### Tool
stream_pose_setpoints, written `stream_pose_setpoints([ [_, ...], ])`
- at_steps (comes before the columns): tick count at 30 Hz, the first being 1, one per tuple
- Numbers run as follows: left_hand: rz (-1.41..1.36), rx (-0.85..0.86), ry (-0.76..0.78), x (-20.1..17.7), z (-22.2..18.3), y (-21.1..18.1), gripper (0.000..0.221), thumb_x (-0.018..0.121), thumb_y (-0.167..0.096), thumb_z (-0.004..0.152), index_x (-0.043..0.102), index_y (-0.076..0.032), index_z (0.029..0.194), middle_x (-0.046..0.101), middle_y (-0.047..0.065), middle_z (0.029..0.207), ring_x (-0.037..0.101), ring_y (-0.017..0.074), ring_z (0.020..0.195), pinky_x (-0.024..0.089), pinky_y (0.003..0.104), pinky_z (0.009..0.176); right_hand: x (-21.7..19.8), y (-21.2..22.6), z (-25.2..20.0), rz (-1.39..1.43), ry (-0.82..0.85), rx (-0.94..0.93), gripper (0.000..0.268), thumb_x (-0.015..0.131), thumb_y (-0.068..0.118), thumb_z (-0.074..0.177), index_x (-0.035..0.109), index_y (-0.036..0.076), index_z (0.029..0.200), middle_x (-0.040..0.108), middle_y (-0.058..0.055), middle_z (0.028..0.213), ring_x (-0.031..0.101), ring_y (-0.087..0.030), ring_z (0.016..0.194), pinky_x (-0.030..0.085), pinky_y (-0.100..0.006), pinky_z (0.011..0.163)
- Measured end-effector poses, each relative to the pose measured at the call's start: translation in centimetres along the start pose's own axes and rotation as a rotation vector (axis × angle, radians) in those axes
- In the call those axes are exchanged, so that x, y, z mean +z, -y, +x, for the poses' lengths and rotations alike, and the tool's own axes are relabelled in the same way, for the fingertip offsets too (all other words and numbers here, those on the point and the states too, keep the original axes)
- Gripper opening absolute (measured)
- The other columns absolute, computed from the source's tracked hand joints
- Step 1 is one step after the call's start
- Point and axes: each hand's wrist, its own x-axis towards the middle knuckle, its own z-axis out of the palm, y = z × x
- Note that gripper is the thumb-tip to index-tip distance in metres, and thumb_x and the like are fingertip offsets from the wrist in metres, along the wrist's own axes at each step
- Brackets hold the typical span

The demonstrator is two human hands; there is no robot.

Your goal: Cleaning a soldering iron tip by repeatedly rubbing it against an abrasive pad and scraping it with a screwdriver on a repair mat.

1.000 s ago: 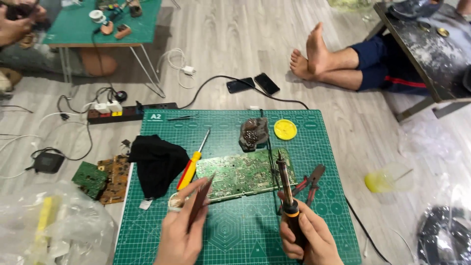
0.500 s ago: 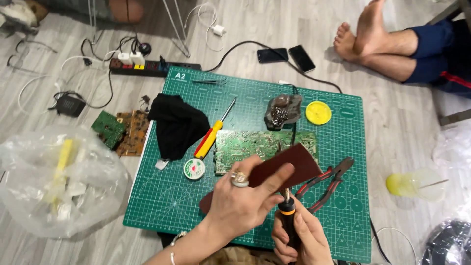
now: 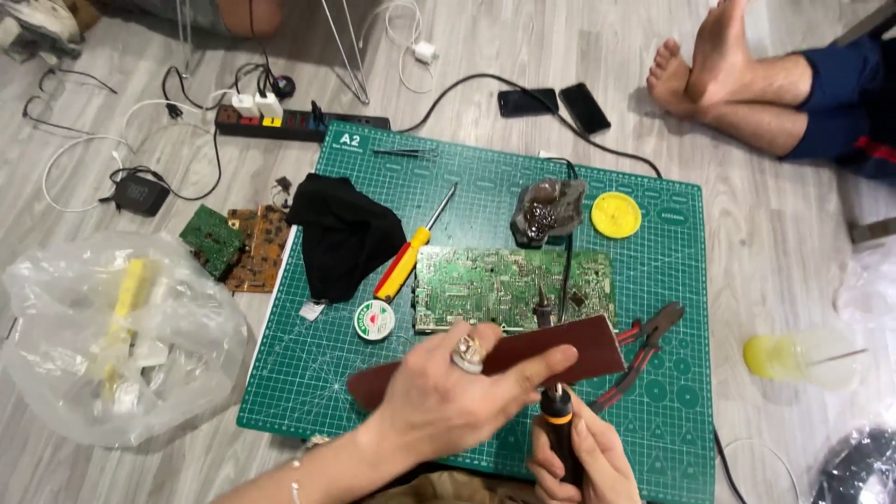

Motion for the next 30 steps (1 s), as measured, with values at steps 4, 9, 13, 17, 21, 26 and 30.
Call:
stream_pose_setpoints([
  [4,0.059,-0.002,0.029,-0.5,-0.6,-0.4,0.050,0.071,-0.031,0.091,0.059,-0.028,0.139,0.060,0.007,0.092,0.056,0.0201,0.072,0.048,0.028,0.054,-0.1,-0.7,-1.6,0.059,-0.082,0.078,0.054,0.048,0.022,0.100,0.031,0.005,0.149,0.046,-0.014,0.069,0.033,-0.012,0.045,0.020,-0.023,0.033],
  [9,0.240,0.024,0.069,-0.2,-0.3,0.5,0.053,0.064,-0.045,0.100,0.044,-0.036,0.149,0.052,0.003,0.087,0.040,0.0125,0.058,0.033,0.024,0.042,-1.1,-0.9,-1.3,0.116,-0.045,0.097,0.056,0.047,0.020,0.100,0.029,0.007,0.151,0.045,-0.014,0.071,0.033,-0.012,0.045,0.020,-0.022,0.034],
  [13,0.130,0.056,0.045,-0.8,0.7,0.1,0.047,0.066,-0.031,0.093,0.059,-0.029,0.139,0.050,0.003,0.081,0.044,0.0160,0.058,0.037,0.029,0.044,-2.0,-0.8,-0.7,0.088,-0.050,0.110,0.048,0.048,0.023,0.100,0.037,0.005,0.144,0.045,-0.014,0.071,0.033,-0.013,0.045,0.021,-0.023,0.033],
  [17,0.058,0.028,0.007,-1.5,1.3,-0.4,0.041,0.070,-0.027,0.089,0.068,-0.023,0.129,0.055,0.005,0.081,0.046,0.0200,0.056,0.038,0.033,0.041,-1.4,-0.9,-1.0,0.074,-0.121,0.112,0.052,0.051,0.023,0.098,0.037,0.004,0.144,0.046,-0.014,0.069,0.035,-0.014,0.046,0.020,-0.022,0.033],
  [21,0.149,0.088,0.041,-0.2,-0.1,0.3,0.046,0.064,-0.035,0.098,0.053,-0.030,0.143,0.056,0.006,0.085,0.041,0.0134,0.055,0.032,0.027,0.039,-1.3,-1.2,-1.5,0.018,-0.092,0.087,0.053,0.045,0.022,0.100,0.035,0.000,0.147,0.046,-0.014,0.065,0.031,-0.012,0.043,0.018,-0.022,0.033],
  [26,0.156,0.091,0.046,0.3,-0.2,0.9,0.044,0.060,-0.042,0.099,0.054,-0.033,0.142,0.063,0.015,0.096,0.050,0.0170,0.062,0.040,0.026,0.042,-2.1,-1.2,-1.0,-0.006,-0.025,0.070,0.056,0.046,0.026,0.100,0.034,0.000,0.148,0.045,-0.014,0.064,0.028,-0.010,0.040,0.014,-0.021,0.031],
  [30,0.195,0.091,0.045,0.8,-0.2,1.3,0.046,0.054,-0.044,0.107,0.041,-0.036,0.150,0.064,0.014,0.098,0.037,0.0095,0.053,0.028,0.022,0.036,-1.3,-0.8,-0.7,0.136,-0.028,0.121,0.048,0.049,0.022,0.100,0.038,0.004,0.143,0.044,-0.012,0.067,0.032,-0.011,0.044,0.017,-0.023,0.032],
])
